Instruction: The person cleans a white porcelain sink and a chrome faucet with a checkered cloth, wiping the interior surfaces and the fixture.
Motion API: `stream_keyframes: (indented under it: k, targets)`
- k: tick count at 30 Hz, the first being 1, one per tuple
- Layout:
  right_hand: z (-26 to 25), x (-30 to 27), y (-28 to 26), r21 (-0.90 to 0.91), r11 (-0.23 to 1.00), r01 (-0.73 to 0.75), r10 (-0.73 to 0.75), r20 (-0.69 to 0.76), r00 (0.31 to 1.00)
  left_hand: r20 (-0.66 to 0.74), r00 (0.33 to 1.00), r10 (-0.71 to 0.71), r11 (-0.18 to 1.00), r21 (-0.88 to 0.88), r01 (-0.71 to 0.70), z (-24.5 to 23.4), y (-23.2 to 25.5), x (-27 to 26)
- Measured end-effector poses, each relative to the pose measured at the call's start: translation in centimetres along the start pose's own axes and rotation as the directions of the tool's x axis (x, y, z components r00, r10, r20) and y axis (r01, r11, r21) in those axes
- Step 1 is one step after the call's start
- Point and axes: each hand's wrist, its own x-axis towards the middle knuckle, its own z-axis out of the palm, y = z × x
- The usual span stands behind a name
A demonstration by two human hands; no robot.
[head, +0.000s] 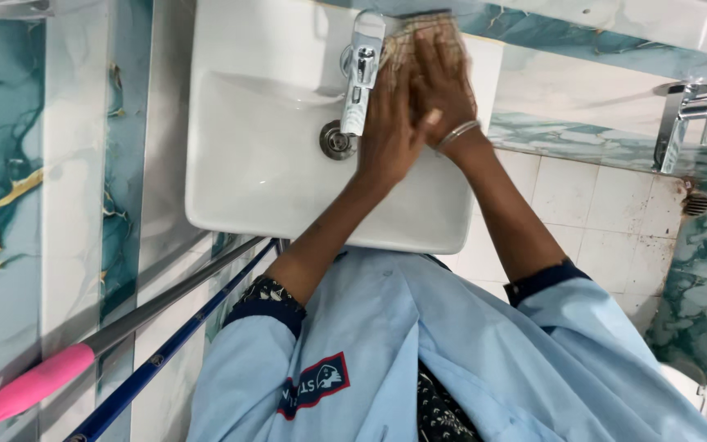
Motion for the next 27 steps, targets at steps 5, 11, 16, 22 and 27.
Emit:
stream_keyframes:
  k: [5,11,16,22,27]
  targets:
    - [4.3,-0.1,1.6,0.123,0.984,-0.128,0.118,0.089,0.989,-0.003,1.000,0.030,0.991,-0.128,-0.030,3.0,-3.6,0.1]
    - [2.0,-6.5,3.8,0.148,0.716,-0.682,0.597,0.376,0.709,0.257,0.953,0.160,0.987,-0.035,-0.157,6.9,2.3,2.3]
    - [4.7,-3.2,2.3,0.017,0.936,-0.353,0.352,0.054,0.935,0.054,0.994,0.098,0.995,-0.004,-0.098,4.2,-1.1,0.8]
    - [2.7,2.7,1.0,0.227,0.974,0.006,-0.047,0.177,0.983,0.010,0.999,-0.040,0.989,-0.142,0.041,1.0,-4.1,-1.3]
    - [3.2,-3.0,3.4,0.010,0.962,-0.272,0.269,0.129,0.955,0.128,0.991,0.041,0.999,-0.029,-0.038,4.2,-0.1,0.9]
